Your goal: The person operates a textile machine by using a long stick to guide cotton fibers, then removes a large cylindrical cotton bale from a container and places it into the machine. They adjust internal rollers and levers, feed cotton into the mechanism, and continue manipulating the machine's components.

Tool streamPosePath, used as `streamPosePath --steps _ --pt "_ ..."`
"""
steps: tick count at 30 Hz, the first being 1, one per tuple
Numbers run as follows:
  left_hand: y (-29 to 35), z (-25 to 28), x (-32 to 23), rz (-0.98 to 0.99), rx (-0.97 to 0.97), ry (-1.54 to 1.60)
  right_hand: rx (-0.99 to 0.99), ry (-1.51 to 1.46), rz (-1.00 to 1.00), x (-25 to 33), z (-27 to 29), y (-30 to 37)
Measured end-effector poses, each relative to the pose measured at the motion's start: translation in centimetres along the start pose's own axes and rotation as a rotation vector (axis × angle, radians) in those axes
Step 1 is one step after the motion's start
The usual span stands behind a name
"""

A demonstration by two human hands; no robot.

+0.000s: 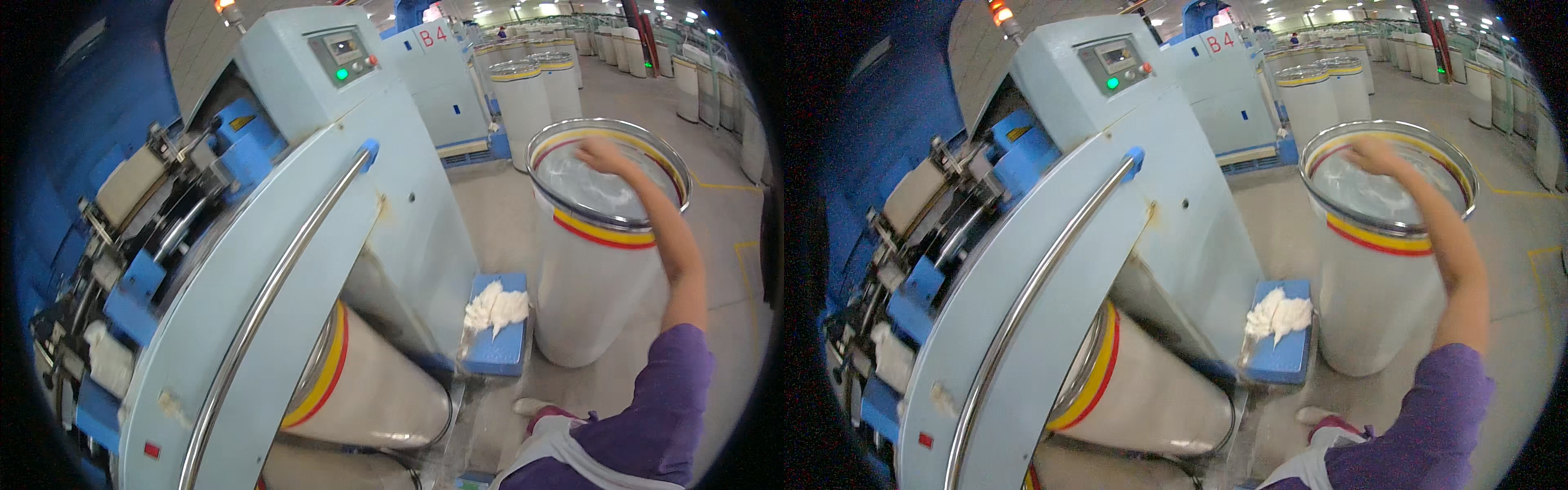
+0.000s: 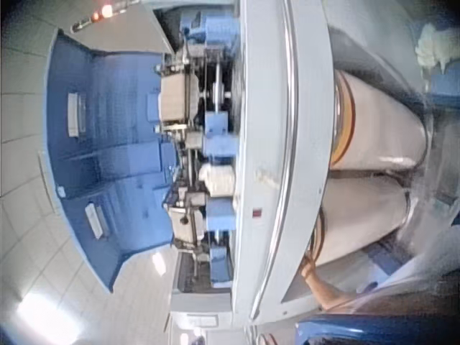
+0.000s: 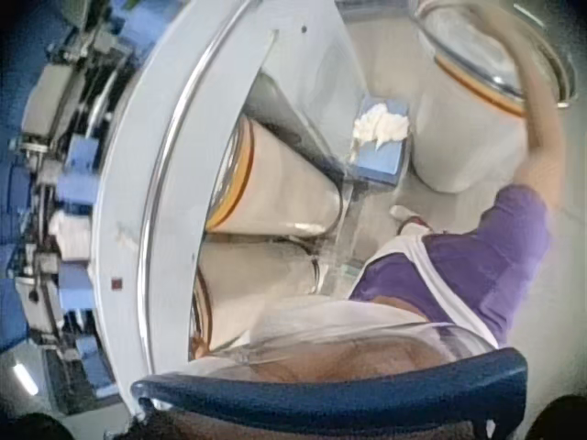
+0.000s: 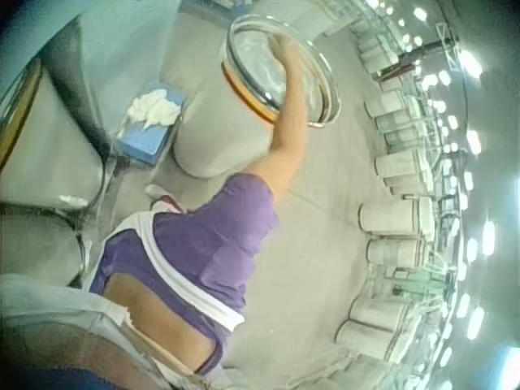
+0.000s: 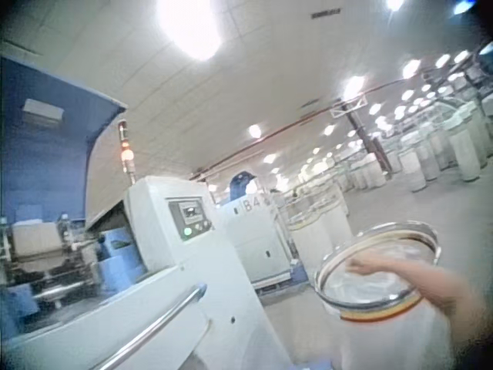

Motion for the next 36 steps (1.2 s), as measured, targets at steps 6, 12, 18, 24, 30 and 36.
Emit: streamPosePath --steps 6,12,18,24,30,36 --pt "-8.3 -5.8 -11.9 0.0 0.084 0.008 -0.474 -0.517 0.383 19.3 -4.9 -24.2" --pt "-15.2 -6.8 -12.3 0.131 0.1 -0.125 -0.77 -0.732 0.312 28.9 -5.6 -43.0" --pt "-14.9 -5.3 -7.0 0.261 0.084 -0.231 -0.973 -0.951 0.22 31.7 -6.0 -48.8" --pt "-8.4 -2.9 0.4 0.365 0.019 -0.311 -0.604 -0.042 0.379 30.9 -4.4 -52.5" --pt "0.8 2.6 5.4 0.381 -0.08 -0.543 -0.58 -0.984 0.675 32.4 -6.3 -24.5" --pt "7.7 10.1 6.0 0.225 -0.201 -0.429 -0.021 -0.668 1.58 56.6 -7.7 17.6"
Point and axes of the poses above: each hand's wrist, its own y-axis away from the middle knuckle, its own z-axis out of the back of the hand, x = y × z, the point moved 5 cm from there along -y, towards the middle knuckle, and after that the axes turned 1 degree about z, right-handed, at the moved point
